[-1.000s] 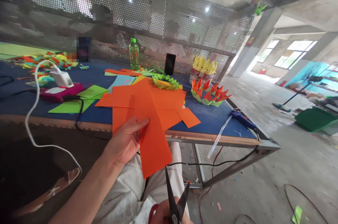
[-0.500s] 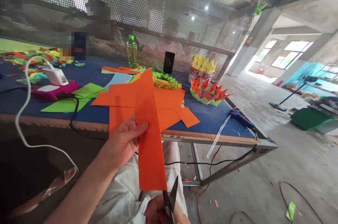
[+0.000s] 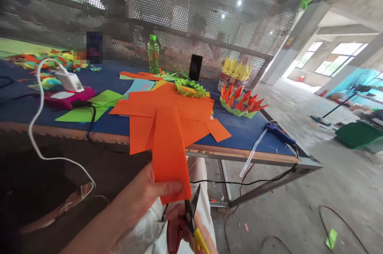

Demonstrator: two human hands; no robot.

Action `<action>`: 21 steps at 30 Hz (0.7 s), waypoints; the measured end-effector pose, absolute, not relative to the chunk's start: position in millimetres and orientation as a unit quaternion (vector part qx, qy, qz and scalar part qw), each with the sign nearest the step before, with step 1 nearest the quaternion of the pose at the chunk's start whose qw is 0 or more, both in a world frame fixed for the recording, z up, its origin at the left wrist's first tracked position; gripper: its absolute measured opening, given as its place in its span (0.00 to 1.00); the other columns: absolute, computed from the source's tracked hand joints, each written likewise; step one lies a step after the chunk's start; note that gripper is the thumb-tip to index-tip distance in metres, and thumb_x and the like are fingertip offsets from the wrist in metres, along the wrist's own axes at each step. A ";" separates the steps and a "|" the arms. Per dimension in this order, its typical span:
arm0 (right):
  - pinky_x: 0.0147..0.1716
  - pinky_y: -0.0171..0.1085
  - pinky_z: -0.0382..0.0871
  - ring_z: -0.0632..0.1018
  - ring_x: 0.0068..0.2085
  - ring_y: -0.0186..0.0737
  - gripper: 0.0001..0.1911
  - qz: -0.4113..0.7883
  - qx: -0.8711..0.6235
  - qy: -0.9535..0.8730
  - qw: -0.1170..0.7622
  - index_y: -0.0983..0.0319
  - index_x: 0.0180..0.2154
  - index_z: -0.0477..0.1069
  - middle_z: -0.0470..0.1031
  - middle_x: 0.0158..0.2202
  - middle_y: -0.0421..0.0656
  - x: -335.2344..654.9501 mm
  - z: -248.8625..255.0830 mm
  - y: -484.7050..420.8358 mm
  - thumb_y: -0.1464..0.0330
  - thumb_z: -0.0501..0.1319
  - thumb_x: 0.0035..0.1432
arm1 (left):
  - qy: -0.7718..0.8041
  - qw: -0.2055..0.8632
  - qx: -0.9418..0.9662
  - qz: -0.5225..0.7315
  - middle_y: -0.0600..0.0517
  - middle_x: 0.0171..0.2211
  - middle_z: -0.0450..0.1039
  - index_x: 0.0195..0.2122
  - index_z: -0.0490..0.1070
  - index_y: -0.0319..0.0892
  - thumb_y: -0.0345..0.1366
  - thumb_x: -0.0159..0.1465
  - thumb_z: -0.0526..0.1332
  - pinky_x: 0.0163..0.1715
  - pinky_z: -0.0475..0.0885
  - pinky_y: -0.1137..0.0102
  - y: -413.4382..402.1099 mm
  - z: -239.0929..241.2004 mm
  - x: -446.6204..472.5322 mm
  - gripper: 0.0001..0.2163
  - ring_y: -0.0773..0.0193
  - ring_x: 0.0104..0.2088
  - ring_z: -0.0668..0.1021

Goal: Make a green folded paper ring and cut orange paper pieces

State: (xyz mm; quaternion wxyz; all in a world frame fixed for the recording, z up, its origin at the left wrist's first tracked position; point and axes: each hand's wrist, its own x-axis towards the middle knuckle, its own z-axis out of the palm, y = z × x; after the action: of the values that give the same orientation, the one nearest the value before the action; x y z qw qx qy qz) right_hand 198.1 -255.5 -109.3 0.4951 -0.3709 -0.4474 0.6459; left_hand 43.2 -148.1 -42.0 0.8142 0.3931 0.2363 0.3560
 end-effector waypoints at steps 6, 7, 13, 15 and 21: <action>0.25 0.36 0.61 0.70 0.24 0.38 0.50 0.670 -0.395 -0.417 0.471 0.58 0.41 0.72 0.66 0.21 0.38 195.2 -112.2 -255.3 0.23 0.53 0.34 | 0.289 0.797 0.371 0.379 0.51 0.32 0.79 0.36 0.78 0.37 0.34 0.46 0.79 0.35 0.70 0.73 -144.9 -49.1 31.2 0.18 0.65 0.33 0.76; 0.24 0.35 0.59 0.68 0.23 0.37 0.51 0.676 -0.391 -0.409 0.472 0.59 0.40 0.72 0.66 0.21 0.38 194.4 -115.5 -256.8 0.23 0.52 0.34 | 0.286 0.801 0.371 0.373 0.51 0.32 0.79 0.36 0.78 0.38 0.35 0.46 0.79 0.35 0.70 0.73 -145.9 -50.1 29.8 0.18 0.65 0.33 0.76; 0.21 0.32 0.53 0.60 0.21 0.32 0.48 0.725 -0.341 -0.368 0.472 0.60 0.34 0.70 0.60 0.19 0.35 192.3 -132.0 -259.3 0.24 0.57 0.31 | 0.266 0.813 0.405 0.324 0.53 0.32 0.79 0.41 0.78 0.40 0.38 0.46 0.79 0.33 0.70 0.73 -148.7 -56.1 23.5 0.22 0.64 0.32 0.76; 0.20 0.33 0.54 0.58 0.19 0.33 0.45 0.728 -0.342 -0.372 0.463 0.59 0.32 0.70 0.56 0.18 0.33 194.2 -131.6 -258.1 0.26 0.61 0.29 | 0.272 0.807 0.405 0.331 0.54 0.32 0.80 0.40 0.79 0.41 0.37 0.44 0.80 0.33 0.71 0.74 -148.5 -56.8 22.3 0.22 0.64 0.33 0.77; 0.18 0.38 0.60 0.60 0.19 0.37 0.44 0.654 -0.410 -0.389 0.503 0.59 0.29 0.76 0.58 0.20 0.39 199.1 -117.7 -263.7 0.26 0.55 0.37 | 0.276 0.793 0.410 0.357 0.56 0.32 0.82 0.38 0.82 0.45 0.39 0.48 0.78 0.35 0.72 0.74 -153.1 -48.1 23.2 0.17 0.62 0.34 0.80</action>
State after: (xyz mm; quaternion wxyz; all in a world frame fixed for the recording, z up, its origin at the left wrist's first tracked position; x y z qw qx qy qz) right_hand 199.1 -263.7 -117.7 0.5033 -0.4098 -0.3891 0.6537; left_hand 23.2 -153.1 -48.1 0.7931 0.4096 0.2757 0.3567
